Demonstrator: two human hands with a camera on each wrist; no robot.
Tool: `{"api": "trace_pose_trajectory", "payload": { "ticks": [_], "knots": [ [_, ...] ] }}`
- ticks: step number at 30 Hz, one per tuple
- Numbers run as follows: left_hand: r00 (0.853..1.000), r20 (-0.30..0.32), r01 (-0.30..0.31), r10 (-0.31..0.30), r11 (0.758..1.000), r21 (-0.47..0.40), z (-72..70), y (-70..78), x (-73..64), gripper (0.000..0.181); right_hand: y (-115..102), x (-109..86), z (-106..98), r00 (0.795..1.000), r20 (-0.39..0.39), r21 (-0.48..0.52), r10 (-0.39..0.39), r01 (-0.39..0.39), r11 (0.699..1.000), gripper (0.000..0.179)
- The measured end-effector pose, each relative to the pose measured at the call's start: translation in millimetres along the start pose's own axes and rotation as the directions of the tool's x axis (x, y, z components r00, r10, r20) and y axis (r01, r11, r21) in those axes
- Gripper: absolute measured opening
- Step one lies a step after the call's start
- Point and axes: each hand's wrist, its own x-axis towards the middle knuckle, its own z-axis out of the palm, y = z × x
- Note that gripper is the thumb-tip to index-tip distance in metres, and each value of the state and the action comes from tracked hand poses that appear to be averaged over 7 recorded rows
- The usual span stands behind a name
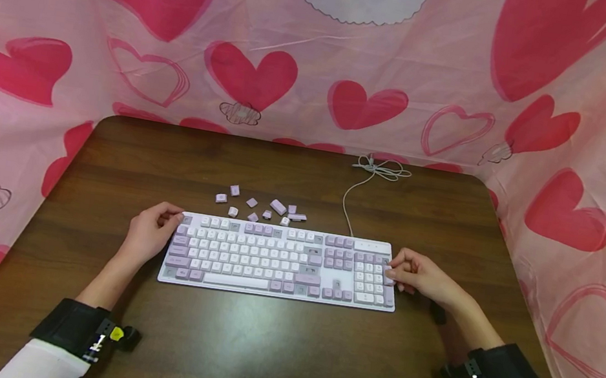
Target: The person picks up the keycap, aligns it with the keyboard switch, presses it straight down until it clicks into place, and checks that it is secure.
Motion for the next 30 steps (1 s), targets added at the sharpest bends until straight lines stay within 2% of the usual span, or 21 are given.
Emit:
{"api": "trace_pose_trajectory", "payload": {
  "ticks": [4, 10, 15, 22, 27, 30],
  "knots": [
    [1.0, -0.003, -0.008, 0.008, 1.0, -0.004, 1.1, 0.8, 0.2, 0.027, -0.8, -1.8, 4.0, 0.997, -0.073, -0.053, 0.009, -0.013, 0.998, 0.02],
    [1.0, 0.003, -0.006, 0.006, 1.0, -0.008, 2.3, 0.3, 0.2, 0.027, -1.0, -5.0, 5.4, 0.991, -0.133, -0.16, -0.016, -0.006, 0.987, 0.017],
    [1.0, 0.008, -0.001, 0.001, 1.0, -0.009, 3.6, -1.7, 0.1, 0.027, -0.9, -3.7, 1.7, 0.995, -0.102, -0.181, 0.009, -0.027, 0.983, 0.017],
    [1.0, 0.016, -0.004, 0.004, 1.0, -0.013, 5.0, -2.8, 0.3, 0.028, -5.4, 0.1, -2.2, 0.999, -0.008, -0.173, -0.034, 0.032, 0.984, 0.016],
    [1.0, 0.017, -0.009, 0.009, 1.0, -0.006, 2.9, -3.4, 0.9, 0.027, -5.1, -0.3, 1.0, 0.998, -0.011, -0.208, -0.063, 0.06, 0.976, 0.019],
    [1.0, 0.016, -0.013, 0.013, 1.0, -0.003, 1.3, -3.1, 1.3, 0.027, -3.8, 0.3, 2.0, 0.998, -0.021, -0.194, -0.067, 0.062, 0.979, 0.022]
  ]
}}
